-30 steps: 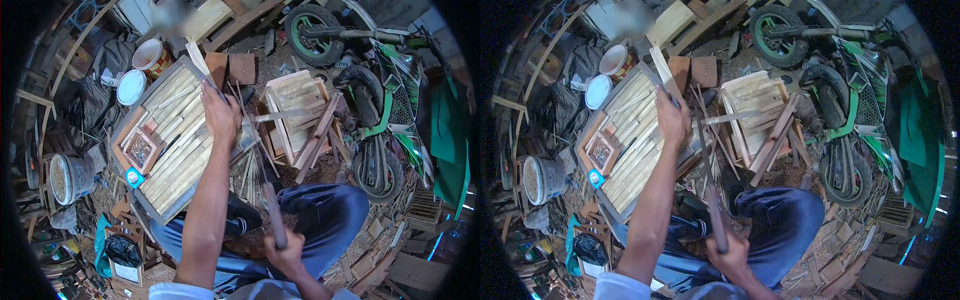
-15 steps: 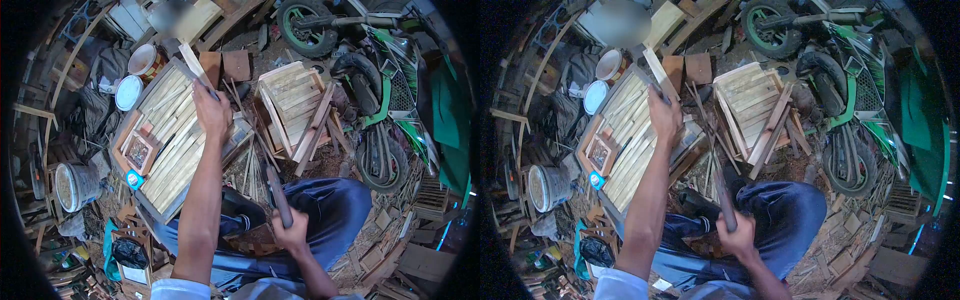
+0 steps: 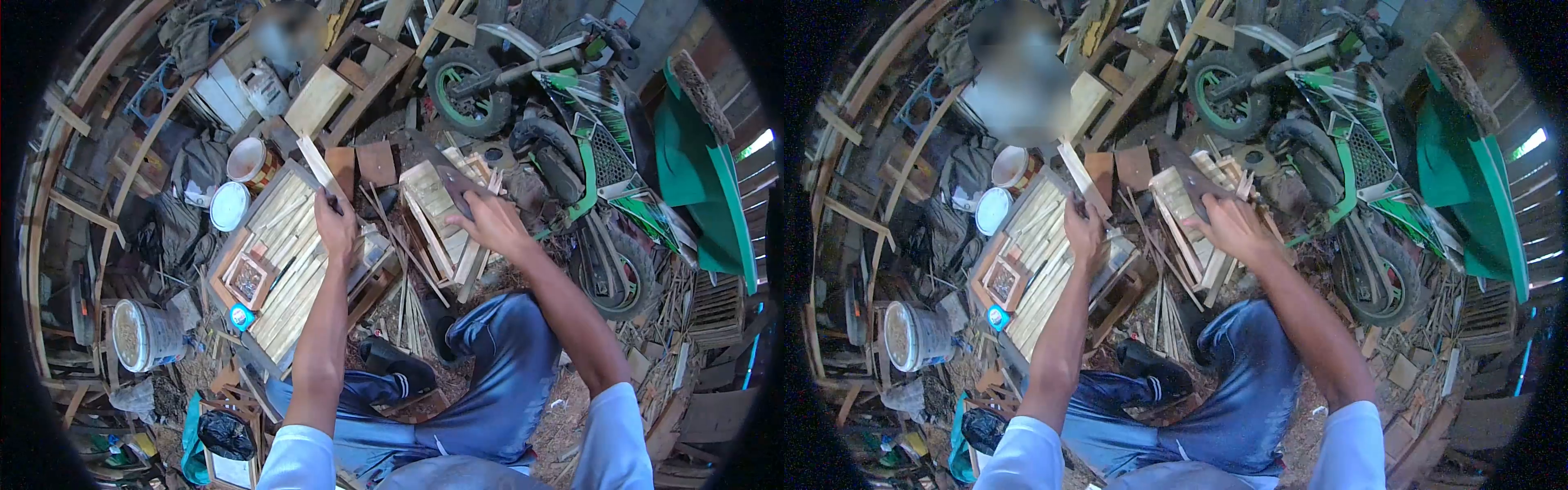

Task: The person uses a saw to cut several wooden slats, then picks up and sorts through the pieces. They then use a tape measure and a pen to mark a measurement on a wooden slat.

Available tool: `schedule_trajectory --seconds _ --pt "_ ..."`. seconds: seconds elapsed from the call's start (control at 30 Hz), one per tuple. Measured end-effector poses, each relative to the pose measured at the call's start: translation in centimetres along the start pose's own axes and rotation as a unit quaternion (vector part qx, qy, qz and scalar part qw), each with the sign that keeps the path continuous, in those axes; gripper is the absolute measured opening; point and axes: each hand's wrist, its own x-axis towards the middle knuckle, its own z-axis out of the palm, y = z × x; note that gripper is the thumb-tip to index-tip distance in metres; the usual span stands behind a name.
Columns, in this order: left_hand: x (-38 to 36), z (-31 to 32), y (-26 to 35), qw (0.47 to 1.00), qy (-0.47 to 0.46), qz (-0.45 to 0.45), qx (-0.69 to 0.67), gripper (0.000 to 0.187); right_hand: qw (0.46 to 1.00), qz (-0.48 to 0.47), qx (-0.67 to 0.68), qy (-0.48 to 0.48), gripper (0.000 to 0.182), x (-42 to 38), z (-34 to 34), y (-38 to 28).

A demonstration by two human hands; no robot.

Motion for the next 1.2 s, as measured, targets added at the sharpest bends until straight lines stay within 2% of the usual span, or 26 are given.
schedule_trajectory --seconds 0.07,0.1,0.23,0.3,0.33,0.47,0.6,0.63,0.7,0.83,0.93,0.97,1.07,1.1,1.2 --pt "0.1 -0.4 -0.6 1.0 -0.014 0.002 -0.025 0.043 0.999 0.012 -0.034 -0.004 0.045 0.0 1.6 0.8" --pt "0.3 0.2 -2.5 0.997 -0.008 0.006 -0.076 0.035 0.994 0.069 -0.028 -0.084 0.043 0.1 1.0 0.1" --pt "-0.8 -2.2 -0.7 0.996 -0.069 0.058 -0.019 0.025 0.979 0.089 -0.125 -0.135 0.032 -0.9 5.6 3.5" --pt "-1.9 -3.5 -0.4 0.982 -0.101 0.149 0.052 0.023 0.962 0.121 -0.15 -0.194 0.031 -0.9 6.8 4.9" --pt "-2.6 -4.2 -0.4 0.971 -0.117 0.192 0.087 0.023 0.962 0.123 -0.139 -0.198 0.029 -1.0 6.9 5.1" --pt "-5.0 -6.3 0.4 0.953 -0.124 0.241 0.133 0.022 0.961 0.122 -0.142 -0.205 0.021 -0.7 6.1 4.0" --pt "-4.9 -6.8 0.0 0.952 -0.1 0.233 0.173 0.024 0.971 0.064 -0.18 -0.142 0.02 0.3 5.7 1.1" --pt "-4.8 -6.7 0.0 0.952 -0.092 0.24 0.169 0.024 0.989 0.026 -0.116 -0.088 0.019 0.6 6.4 1.2" --pt "-4.2 -6.5 0.0 0.95 -0.083 0.256 0.162 0.024 0.996 0.038 0.009 -0.083 0.02 1.7 6.6 0.0" --pt "-2.5 -4.9 1.4 0.964 -0.071 0.228 0.118 0.022 0.963 0.08 0.244 -0.083 0.018 4.1 8.3 -0.8" --pt "-0.5 -3.1 2.2 0.961 -0.091 0.243 0.095 0.022 0.944 0.107 0.308 -0.044 0.015 5.1 11.8 -0.8" --pt "-0.4 -2.6 2.5 0.974 -0.129 0.176 0.059 0.021 0.936 0.104 0.334 -0.037 0.015 4.9 13.0 -0.8" --pt "1.0 -0.7 2.6 0.974 -0.167 0.147 0.046 0.019 0.921 0.164 0.35 -0.044 0.015 4.6 17.6 -1.3" --pt "1.2 -0.3 3.7 0.978 -0.184 0.093 0.043 0.018 0.914 0.172 0.368 -0.009 0.016 4.2 19.7 -1.4" --pt "3.4 2.5 1.3 0.94 -0.29 0.137 0.114 0.019 0.892 0.242 0.382 0.014 0.019 3.2 25.7 -1.5"
